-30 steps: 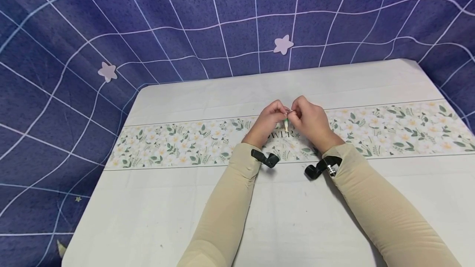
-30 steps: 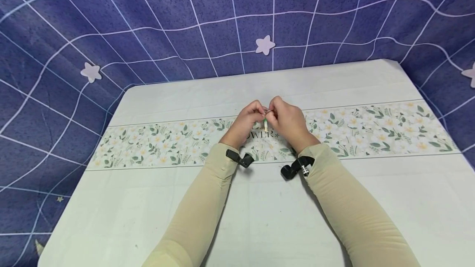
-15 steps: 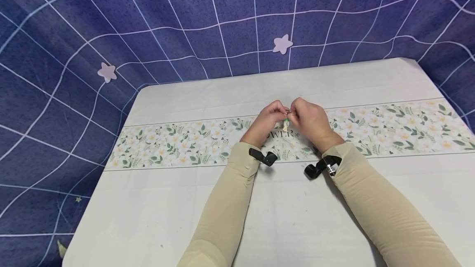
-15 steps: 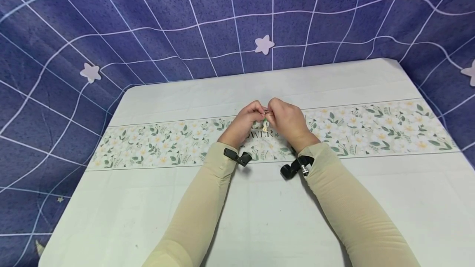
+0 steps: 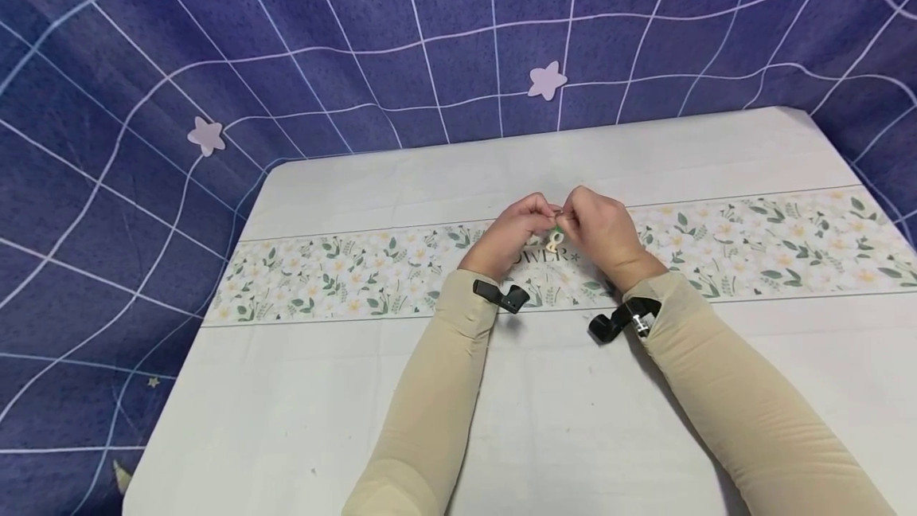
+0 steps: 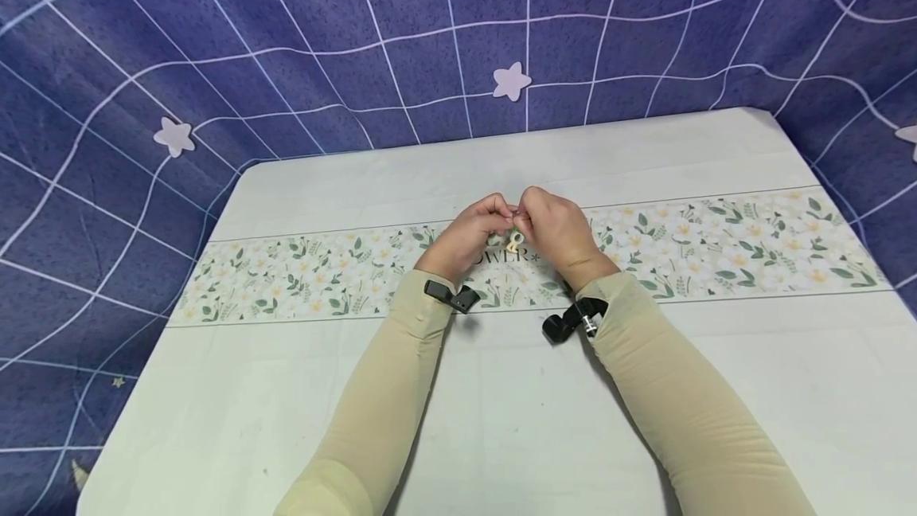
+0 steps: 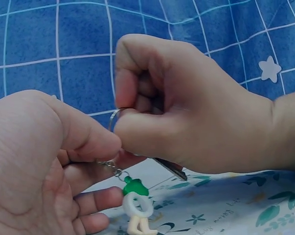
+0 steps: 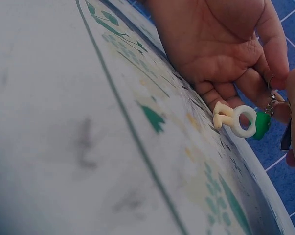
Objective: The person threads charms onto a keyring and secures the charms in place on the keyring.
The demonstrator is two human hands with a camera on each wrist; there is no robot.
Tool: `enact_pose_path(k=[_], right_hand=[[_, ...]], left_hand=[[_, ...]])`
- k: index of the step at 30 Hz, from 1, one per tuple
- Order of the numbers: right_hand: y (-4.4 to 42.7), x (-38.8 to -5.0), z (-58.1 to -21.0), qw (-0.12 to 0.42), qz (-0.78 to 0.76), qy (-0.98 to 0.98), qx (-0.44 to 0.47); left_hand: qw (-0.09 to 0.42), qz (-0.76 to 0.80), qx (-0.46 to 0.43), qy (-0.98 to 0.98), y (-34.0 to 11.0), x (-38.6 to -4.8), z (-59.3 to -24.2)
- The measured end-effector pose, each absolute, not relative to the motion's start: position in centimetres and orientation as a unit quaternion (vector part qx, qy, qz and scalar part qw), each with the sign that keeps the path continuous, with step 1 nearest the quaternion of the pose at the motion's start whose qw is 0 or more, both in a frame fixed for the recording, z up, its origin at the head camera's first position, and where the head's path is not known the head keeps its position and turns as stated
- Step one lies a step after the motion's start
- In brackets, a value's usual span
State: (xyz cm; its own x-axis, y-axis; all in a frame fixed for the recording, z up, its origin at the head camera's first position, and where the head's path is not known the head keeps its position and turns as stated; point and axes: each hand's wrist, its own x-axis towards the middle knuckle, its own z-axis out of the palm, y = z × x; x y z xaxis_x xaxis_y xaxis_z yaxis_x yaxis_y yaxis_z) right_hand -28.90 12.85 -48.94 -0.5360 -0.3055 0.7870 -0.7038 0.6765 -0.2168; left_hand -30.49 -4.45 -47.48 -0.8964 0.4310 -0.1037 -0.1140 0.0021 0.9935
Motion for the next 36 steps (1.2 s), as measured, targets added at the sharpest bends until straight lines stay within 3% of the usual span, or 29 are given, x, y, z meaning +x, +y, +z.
enact_pose_path(k=[7,18,31,36], right_hand=[[12.9,-29.1,-49.1,0.365,0.284,-0.828,0.316],[12.9,-28.8,-49.3,0.278,0.341,-0.855,0.274],[12.8,-28.9,-49.2,0.275,0.345,-0.849,0.292],[12.8,-28.8,-49.3,0.252,0.384,-0.851,0.254]], left_hand=[[0.180,0.696,0.118,0.685,-5.0,-30.6,-47.5],[0.139,0.690,0.096,0.704,-5.5,-31.0,-48.4],[0.096,0.665,0.107,0.733,-5.5,-31.2,-49.0],[0.102,0.661,0.120,0.734,-5.6,-31.2,-49.0]])
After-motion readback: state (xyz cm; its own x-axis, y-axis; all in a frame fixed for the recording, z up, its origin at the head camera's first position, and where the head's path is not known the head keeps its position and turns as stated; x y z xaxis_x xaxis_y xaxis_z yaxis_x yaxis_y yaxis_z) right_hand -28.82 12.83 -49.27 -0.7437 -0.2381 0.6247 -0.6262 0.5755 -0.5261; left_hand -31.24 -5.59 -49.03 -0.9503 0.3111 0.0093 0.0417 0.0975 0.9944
